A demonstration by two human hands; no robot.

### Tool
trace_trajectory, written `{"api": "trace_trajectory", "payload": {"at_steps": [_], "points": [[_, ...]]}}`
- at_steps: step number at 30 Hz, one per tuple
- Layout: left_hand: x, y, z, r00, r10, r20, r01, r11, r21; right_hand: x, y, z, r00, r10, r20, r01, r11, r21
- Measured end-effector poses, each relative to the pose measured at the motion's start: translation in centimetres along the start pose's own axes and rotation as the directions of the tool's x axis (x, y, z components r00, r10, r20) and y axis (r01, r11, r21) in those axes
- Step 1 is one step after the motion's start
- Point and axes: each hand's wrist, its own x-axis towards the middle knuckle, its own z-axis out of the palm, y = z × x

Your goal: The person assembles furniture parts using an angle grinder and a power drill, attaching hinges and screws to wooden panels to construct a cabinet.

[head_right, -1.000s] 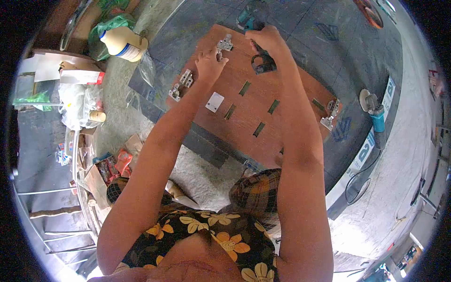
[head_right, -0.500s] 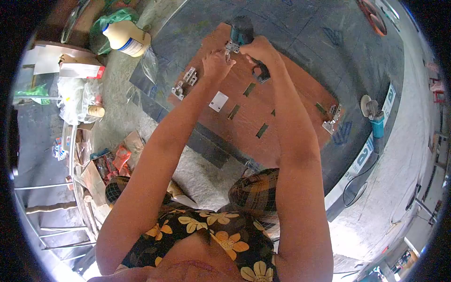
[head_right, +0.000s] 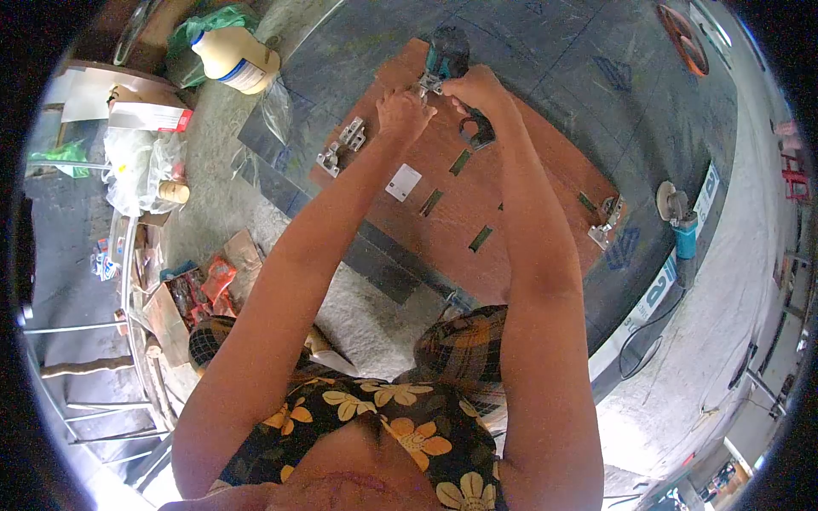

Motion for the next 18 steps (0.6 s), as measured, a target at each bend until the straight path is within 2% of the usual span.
{"api": "trace_trajectory", "payload": {"at_steps": [3,9,15,18], "points": [[0.2,0.0,-0.1,1.0,0.003,0.03,-0.003,1.0,-0.006,-0.2,-0.1,0.0,0.999,0.04,-0.004,-0.04,0.999,0.036],[-0.1,0.0,-0.1,0.999,0.014,-0.038,-0.015,1.0,-0.017,-0.5,-0.5,-0.1,0.999,0.054,-0.004,-0.054,0.996,-0.072],[0.1,0.0,-0.3,0.998,0.003,0.056,-0.002,1.0,-0.014,0.5,0.1,0.0,0.998,0.055,0.008,-0.052,0.976,-0.213],[0.0,-0.1,0.1,0.999,0.008,-0.042,-0.011,0.998,-0.068,0.2,0.2,0.1,0.999,0.033,-0.019,-0.036,0.983,-0.179]]}}
